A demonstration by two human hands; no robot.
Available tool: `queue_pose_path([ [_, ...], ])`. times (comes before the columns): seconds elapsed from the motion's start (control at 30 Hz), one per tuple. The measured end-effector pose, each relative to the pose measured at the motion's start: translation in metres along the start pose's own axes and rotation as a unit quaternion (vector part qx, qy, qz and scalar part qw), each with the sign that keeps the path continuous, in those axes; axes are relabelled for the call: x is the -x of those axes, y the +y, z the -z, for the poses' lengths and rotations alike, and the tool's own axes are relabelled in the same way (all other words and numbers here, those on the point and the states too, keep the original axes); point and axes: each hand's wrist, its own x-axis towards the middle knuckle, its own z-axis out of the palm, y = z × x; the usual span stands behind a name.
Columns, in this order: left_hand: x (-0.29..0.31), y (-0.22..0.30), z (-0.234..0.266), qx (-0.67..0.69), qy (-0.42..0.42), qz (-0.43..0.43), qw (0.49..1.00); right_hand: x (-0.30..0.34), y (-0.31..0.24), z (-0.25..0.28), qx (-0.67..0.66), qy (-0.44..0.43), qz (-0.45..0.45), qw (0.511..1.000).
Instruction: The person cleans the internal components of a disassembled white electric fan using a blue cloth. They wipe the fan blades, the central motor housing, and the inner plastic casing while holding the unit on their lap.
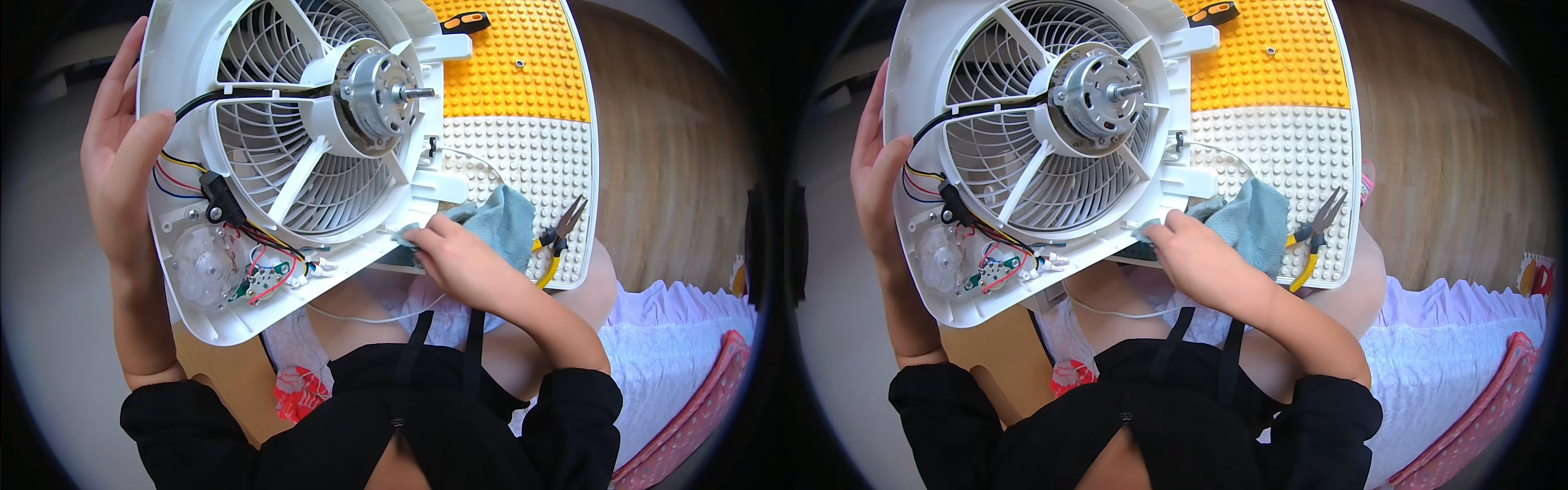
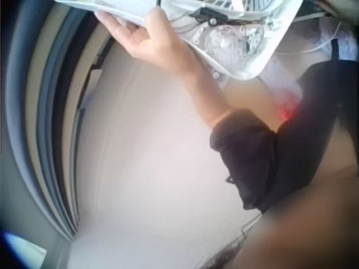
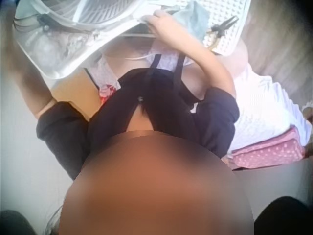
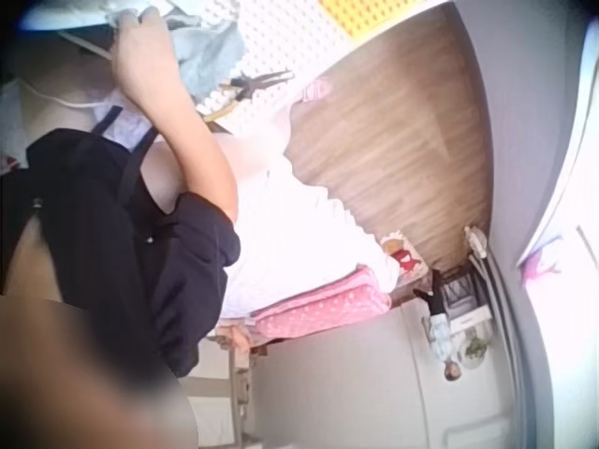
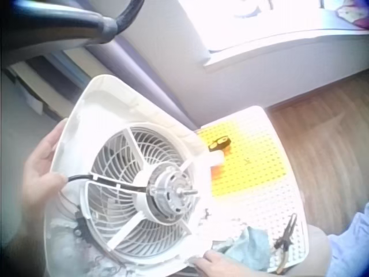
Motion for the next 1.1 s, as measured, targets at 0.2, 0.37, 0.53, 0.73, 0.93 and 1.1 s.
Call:
queue_pose_path([
  [0.2, 0.001, 0.004, -0.002, -0.026, 0.015, 0.004, 1.0, -0.008, -0.036, 0.009, -0.117, 0.068, 0.06, 0.989],
  [0.37, 0.0, 0.006, -0.006, -0.014, 0.011, 0.009, 1.0, -0.015, -0.046, -0.021, 0.097, 0.092, 0.064, 0.989],
  [0.53, -0.002, 0.004, -0.002, 0.051, 0.005, 0.0, 0.999, -0.014, -0.039, -0.013, -0.022, 0.055, 0.048, 0.997],
  [0.73, -0.001, 0.002, -0.006, 0.047, 0.013, 0.006, 0.999, -0.004, -0.063, 0.012, -0.098, 0.029, -0.012, 0.995],
  [0.93, -0.004, 0.008, -0.009, 0.032, 0.008, 0.023, 0.999, -0.008, -0.048, 0.007, -0.031, -0.008, -0.018, 0.999],
  [1.1, 0.001, 0.005, -0.003, 0.042, 0.019, 0.02, 0.999, 0.003, -0.034, 0.041, -0.187, 0.118, -0.101, 0.97],
])
